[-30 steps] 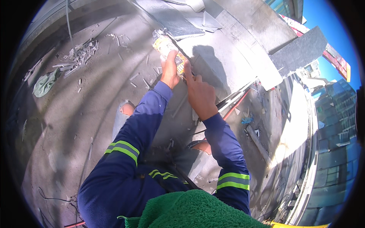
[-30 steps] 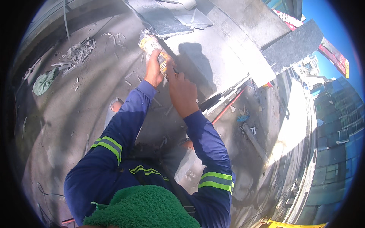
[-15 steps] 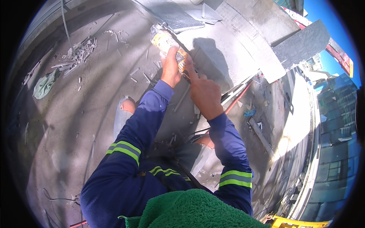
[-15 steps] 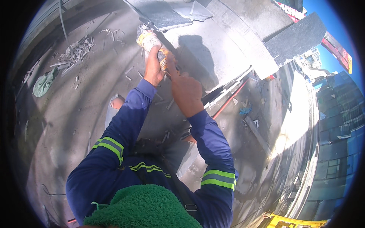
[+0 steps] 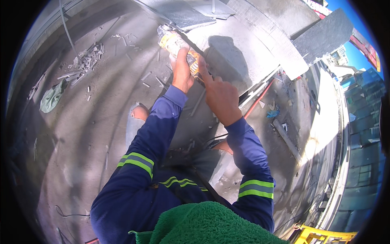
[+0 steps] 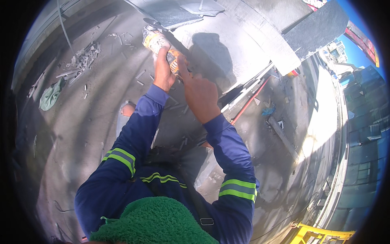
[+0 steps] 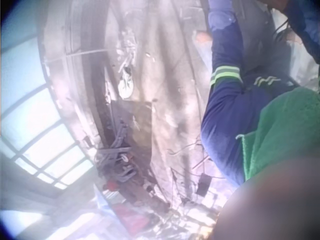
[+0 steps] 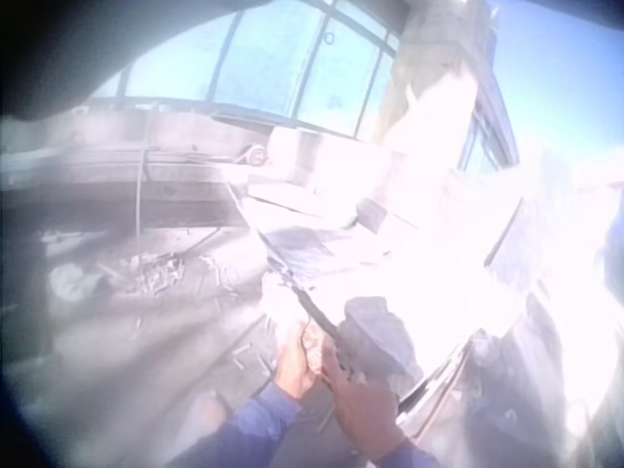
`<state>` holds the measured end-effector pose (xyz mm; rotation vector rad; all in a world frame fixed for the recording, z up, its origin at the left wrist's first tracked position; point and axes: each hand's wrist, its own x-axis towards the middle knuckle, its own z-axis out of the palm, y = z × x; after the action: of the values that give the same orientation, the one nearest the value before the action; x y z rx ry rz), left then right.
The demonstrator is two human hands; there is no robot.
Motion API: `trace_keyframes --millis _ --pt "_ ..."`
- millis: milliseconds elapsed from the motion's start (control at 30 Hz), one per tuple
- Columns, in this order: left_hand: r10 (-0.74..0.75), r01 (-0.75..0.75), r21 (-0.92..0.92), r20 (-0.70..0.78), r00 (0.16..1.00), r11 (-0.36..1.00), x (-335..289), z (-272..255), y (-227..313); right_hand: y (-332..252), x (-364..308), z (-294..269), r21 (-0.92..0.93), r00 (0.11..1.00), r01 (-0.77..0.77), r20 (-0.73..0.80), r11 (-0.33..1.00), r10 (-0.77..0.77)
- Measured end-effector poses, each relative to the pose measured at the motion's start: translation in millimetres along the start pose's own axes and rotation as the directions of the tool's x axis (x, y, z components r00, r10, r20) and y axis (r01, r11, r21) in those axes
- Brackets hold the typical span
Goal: The person uses an angle grinder to cut a metal sheet on the floor, then walks to a workbench and handles a caulking gun, removing its cap and preparing it for use.
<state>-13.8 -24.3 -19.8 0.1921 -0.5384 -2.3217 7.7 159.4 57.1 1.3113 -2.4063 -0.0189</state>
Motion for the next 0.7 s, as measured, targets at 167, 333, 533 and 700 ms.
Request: trace_keyframes --millis 167,333,533,700 --pt "-0.046 0.046 -0.005 -0.008 0.999 0.999 -5.8 3.3 0.4 0.5 -2.5 -3.5 -0.013 0.999 -0.014 0.051 1.0 0.015" --pt "-0.016 0.017 0.097 -0.008 1.0 0.995 -11.6 11.5 4.7 2.6 -2.4 -1.8 0.021 0.999 0.018 -0.044 1.0 -0.017" --pt "-0.034 0.032 0.082 0.027 0.999 0.996 9.5 3.1 6.7 1.8 10.9 10.2 0.094 0.997 0.031 -0.067 0.995 -0.025" --pt "-0.038 0.035 0.123 0.025 0.999 0.992 26.0 -9.9 3.1 -0.6 18.0 12.9 0.067 1.0 0.001 -0.012 0.998 0.0"
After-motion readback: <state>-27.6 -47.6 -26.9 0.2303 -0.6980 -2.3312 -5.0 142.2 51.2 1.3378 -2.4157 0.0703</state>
